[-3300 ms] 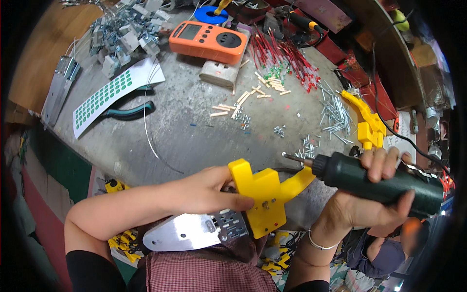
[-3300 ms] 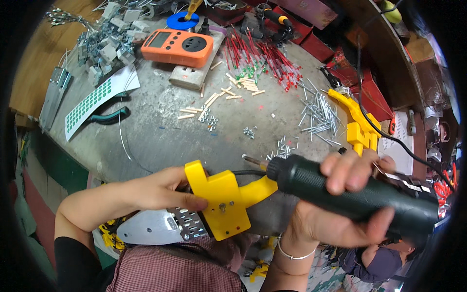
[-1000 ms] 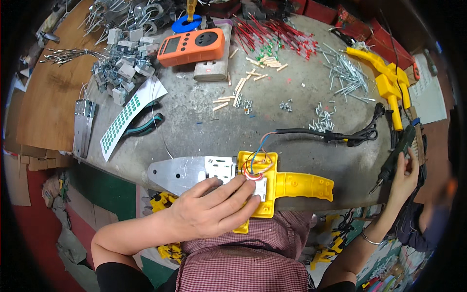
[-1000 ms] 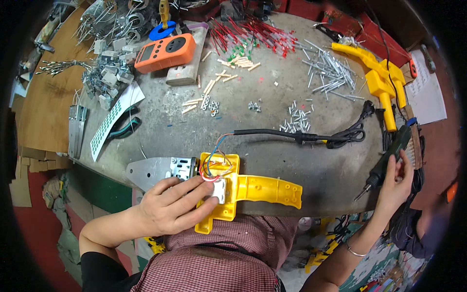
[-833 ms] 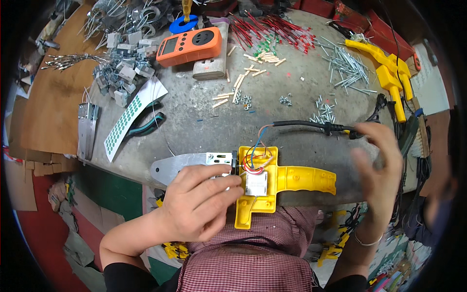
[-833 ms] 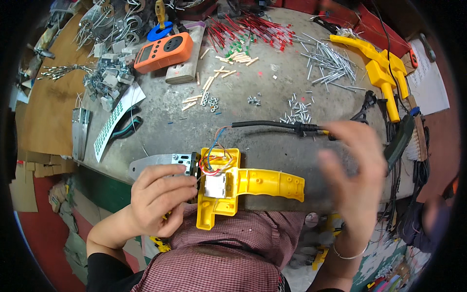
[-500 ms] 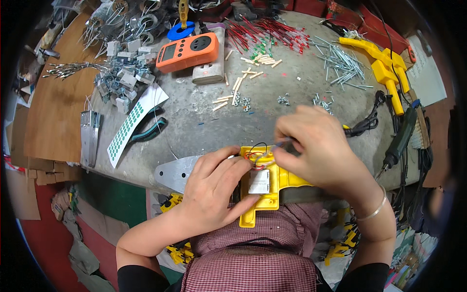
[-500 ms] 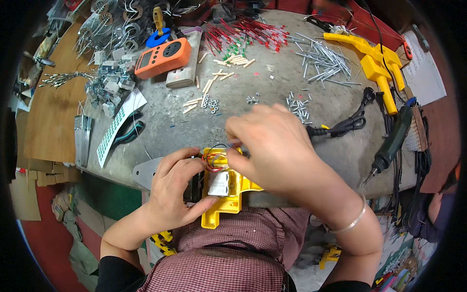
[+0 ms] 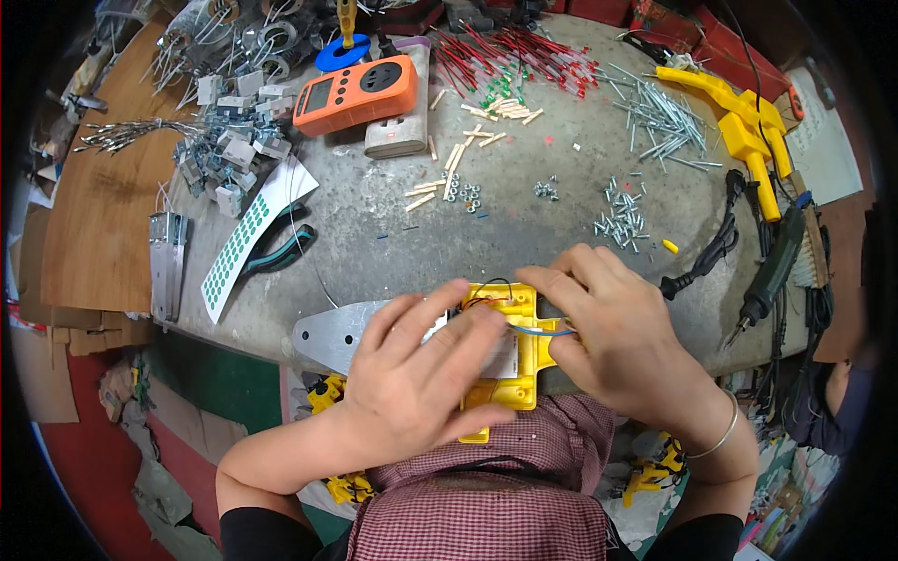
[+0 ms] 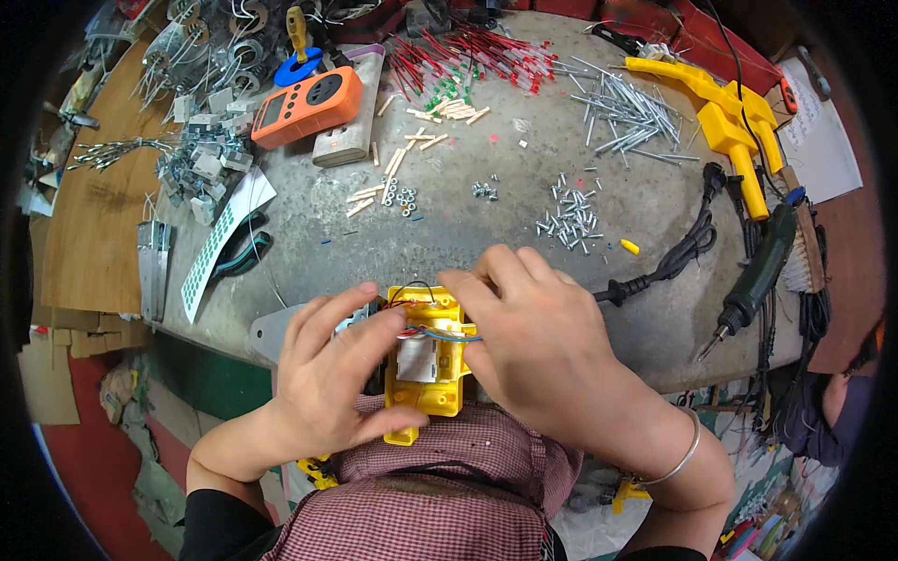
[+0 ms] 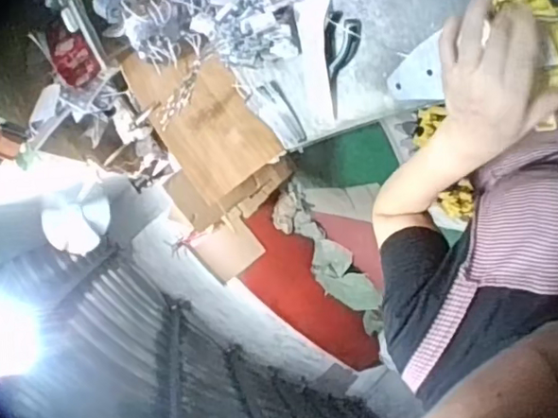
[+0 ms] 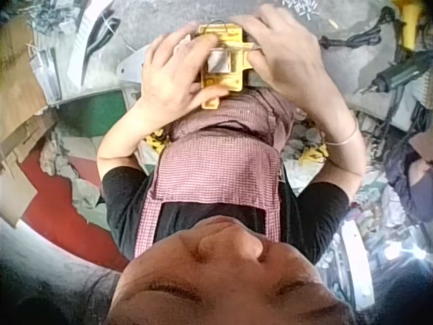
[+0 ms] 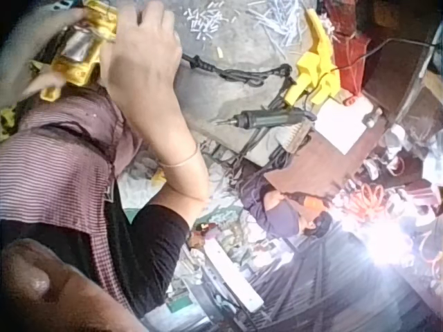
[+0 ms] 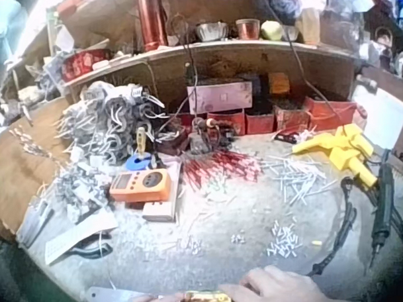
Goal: Assembling a yellow handheld power tool by connecting wiring and screwing the plastic casing together.
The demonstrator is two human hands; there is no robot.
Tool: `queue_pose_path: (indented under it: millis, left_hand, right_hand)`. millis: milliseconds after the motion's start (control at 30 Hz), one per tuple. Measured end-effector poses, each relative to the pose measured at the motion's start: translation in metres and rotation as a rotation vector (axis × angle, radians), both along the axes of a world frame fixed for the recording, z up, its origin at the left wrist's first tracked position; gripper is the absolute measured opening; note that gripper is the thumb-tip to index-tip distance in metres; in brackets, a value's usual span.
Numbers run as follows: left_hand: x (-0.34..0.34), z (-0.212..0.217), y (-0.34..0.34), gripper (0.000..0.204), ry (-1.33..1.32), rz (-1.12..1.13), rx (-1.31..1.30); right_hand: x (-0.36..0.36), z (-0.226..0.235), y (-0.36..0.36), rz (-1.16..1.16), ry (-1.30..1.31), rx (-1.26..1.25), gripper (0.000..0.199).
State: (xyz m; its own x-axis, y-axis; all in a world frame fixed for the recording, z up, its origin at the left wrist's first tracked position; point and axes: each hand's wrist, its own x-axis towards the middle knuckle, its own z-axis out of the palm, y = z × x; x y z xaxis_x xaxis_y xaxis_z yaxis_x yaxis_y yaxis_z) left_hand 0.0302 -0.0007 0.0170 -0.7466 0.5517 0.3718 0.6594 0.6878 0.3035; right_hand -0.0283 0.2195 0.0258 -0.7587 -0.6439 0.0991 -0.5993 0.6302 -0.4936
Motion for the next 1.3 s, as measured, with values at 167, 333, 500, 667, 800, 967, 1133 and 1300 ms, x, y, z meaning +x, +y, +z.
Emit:
queue_pose_path:
  millis: [167,333,500,667,800,967,1133,1300]
  left_hand:
    - [-0.002,-0.008,0.005,0.073,-0.196,0.139,0.181]
    - [-0.014,-0.005,0.006,0.078,-0.349,0.076,0.145]
    - [-0.013,0.016,0.011,0.091,-0.131,0.081,-0.166]
    - [-0.013,0.026,0.023,0.087,-0.222,0.071,-0.264]
    - [-0.022,0.024,0.020,0.084,-0.412,0.122,-0.123]
    - [-0.013,0.026,0.027,0.091,-0.339,0.083,-0.137]
    - [-0.003,0.021,0.031,0.094,-0.291,0.110,-0.150]
    - [0.012,0.008,0.040,0.089,-0.212,0.186,-0.184]
  right_hand:
    - [-0.010,-0.012,0.000,0.087,-0.041,-0.091,0.039]
    - [-0.006,-0.017,-0.006,0.114,0.021,-0.075,0.027]
    - [0.005,-0.020,-0.007,0.119,0.261,0.015,0.020]
    - [0.007,-0.014,0.004,0.069,0.186,-0.034,0.029]
    - [0.000,0.013,0.041,-0.010,0.006,-0.175,0.044]
    - [-0.015,-0.008,0.097,-0.137,0.339,0.045,0.039]
    - [-0.005,-0.019,0.107,-0.167,0.114,-0.135,0.039]
    - [0.020,-0.012,0.120,-0.102,-0.318,-0.509,0.035]
